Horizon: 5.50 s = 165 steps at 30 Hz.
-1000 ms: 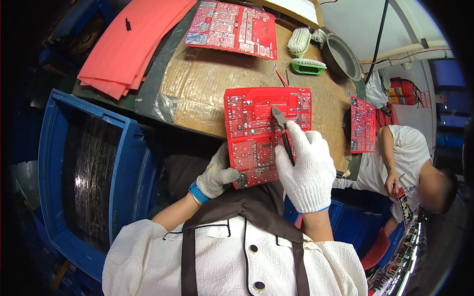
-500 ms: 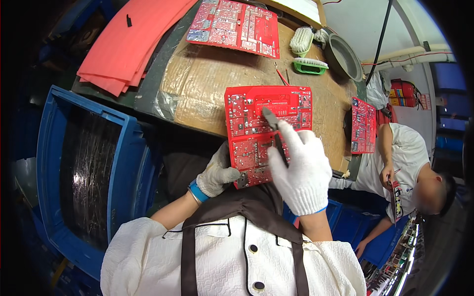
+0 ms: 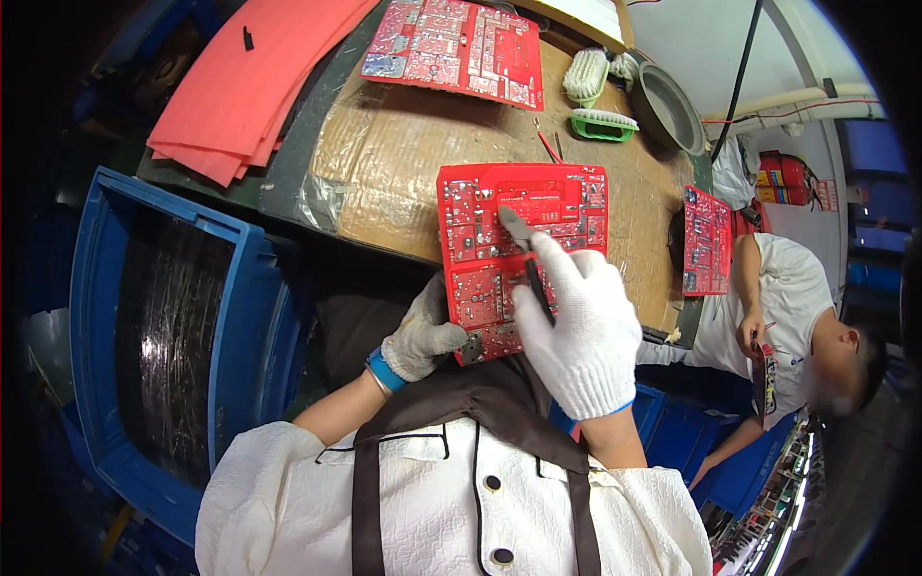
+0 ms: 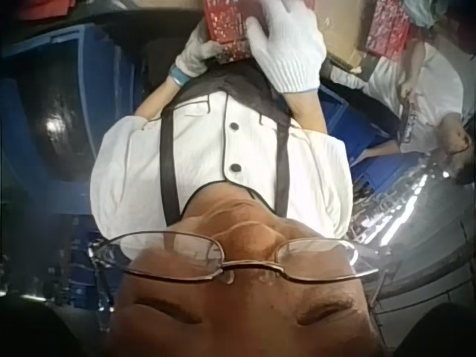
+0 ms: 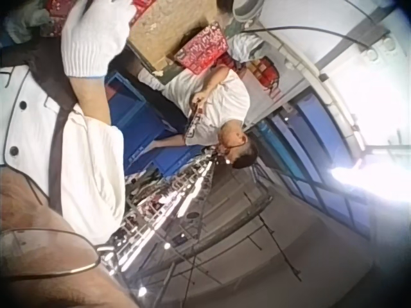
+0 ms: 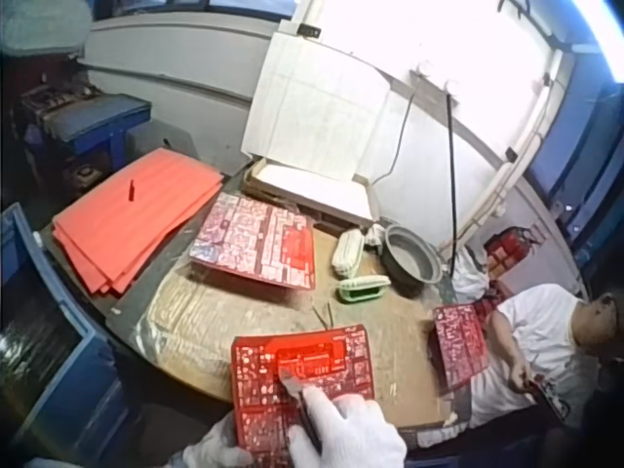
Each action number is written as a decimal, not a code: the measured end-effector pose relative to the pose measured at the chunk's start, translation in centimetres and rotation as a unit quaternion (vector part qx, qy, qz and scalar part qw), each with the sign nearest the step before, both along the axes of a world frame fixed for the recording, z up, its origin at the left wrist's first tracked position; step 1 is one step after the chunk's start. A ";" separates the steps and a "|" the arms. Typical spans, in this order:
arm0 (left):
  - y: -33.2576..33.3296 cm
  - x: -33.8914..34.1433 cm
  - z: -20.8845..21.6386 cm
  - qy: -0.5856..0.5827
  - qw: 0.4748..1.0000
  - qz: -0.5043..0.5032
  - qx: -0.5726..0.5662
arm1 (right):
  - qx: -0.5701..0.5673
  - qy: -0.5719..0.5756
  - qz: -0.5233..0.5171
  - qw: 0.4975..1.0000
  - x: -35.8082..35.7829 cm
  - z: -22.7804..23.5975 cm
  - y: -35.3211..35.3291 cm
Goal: Clean and inspect printed circuit boards using a brush and cutters at a factory workbench.
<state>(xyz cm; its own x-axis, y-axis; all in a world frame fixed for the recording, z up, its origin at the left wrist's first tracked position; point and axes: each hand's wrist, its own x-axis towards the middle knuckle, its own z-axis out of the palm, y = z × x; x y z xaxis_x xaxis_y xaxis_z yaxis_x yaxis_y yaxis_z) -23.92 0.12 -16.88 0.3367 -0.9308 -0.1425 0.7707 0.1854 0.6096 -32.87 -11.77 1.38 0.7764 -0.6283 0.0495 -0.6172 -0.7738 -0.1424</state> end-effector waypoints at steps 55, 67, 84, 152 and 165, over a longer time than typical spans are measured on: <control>0.1 0.0 -0.4 -0.032 0.999 -0.004 0.012 | 0.000 -0.009 -0.013 1.000 -1.1 -0.2 -0.2; 0.2 0.1 -0.5 -0.023 1.000 -0.003 0.018 | -0.012 -0.004 -0.030 0.999 -0.9 -0.1 -0.8; 0.3 0.0 -1.0 -0.035 0.999 -0.005 0.025 | -0.008 -0.009 -0.018 1.000 -1.1 -0.8 -1.0; -23.4 -16.3 13.4 -0.124 0.982 -0.137 0.023 | 0.049 -0.456 -0.267 0.848 -29.8 -1.5 -17.8; -27.6 -22.5 8.8 -0.111 0.968 -0.223 -0.011 | -0.037 -0.265 -0.300 0.916 -31.9 -2.1 -20.1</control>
